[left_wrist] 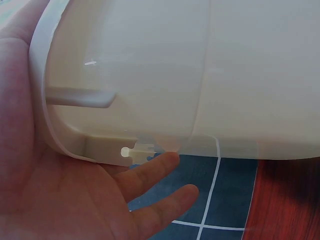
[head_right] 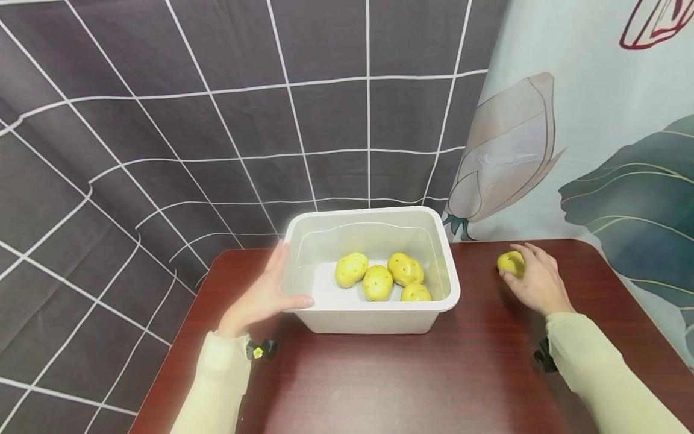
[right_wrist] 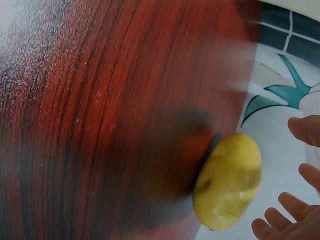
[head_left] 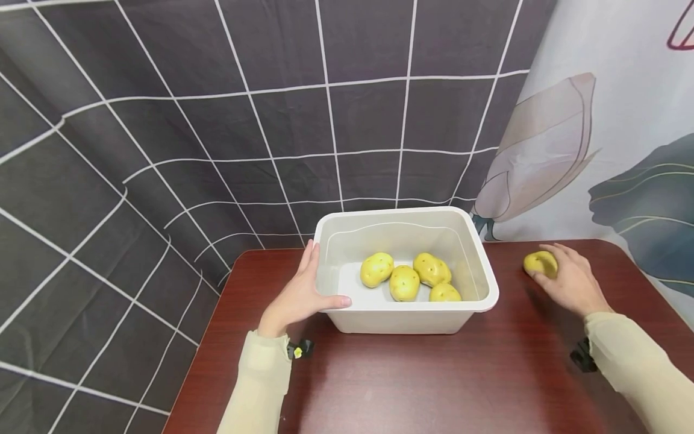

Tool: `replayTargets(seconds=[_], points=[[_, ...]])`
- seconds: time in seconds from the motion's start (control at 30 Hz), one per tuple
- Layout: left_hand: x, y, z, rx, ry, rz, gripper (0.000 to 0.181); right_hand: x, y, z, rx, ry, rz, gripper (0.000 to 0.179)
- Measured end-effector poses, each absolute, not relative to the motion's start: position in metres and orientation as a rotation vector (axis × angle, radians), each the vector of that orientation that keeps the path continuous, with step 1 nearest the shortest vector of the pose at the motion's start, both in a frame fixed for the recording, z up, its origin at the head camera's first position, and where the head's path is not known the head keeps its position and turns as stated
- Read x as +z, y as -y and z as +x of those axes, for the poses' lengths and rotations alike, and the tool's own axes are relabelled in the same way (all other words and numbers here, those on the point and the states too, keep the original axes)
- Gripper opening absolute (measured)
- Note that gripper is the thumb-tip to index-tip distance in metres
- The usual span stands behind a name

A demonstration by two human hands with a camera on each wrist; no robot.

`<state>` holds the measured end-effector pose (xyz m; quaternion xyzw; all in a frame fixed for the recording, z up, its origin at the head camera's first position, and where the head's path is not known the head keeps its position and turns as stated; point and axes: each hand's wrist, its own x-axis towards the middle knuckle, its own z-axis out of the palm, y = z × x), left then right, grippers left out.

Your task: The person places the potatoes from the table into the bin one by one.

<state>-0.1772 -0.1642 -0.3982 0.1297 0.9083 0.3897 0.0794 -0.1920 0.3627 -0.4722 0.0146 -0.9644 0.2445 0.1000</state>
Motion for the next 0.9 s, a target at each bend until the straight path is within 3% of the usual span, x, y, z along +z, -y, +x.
replayTargets(seconds=[0.9], points=[[-0.401, 0.165, -0.177, 1.179, -2.727, 0.397, 0.134, -0.489, -0.385, -0.202, 0.682, 2.932, -0.039, 0.079]])
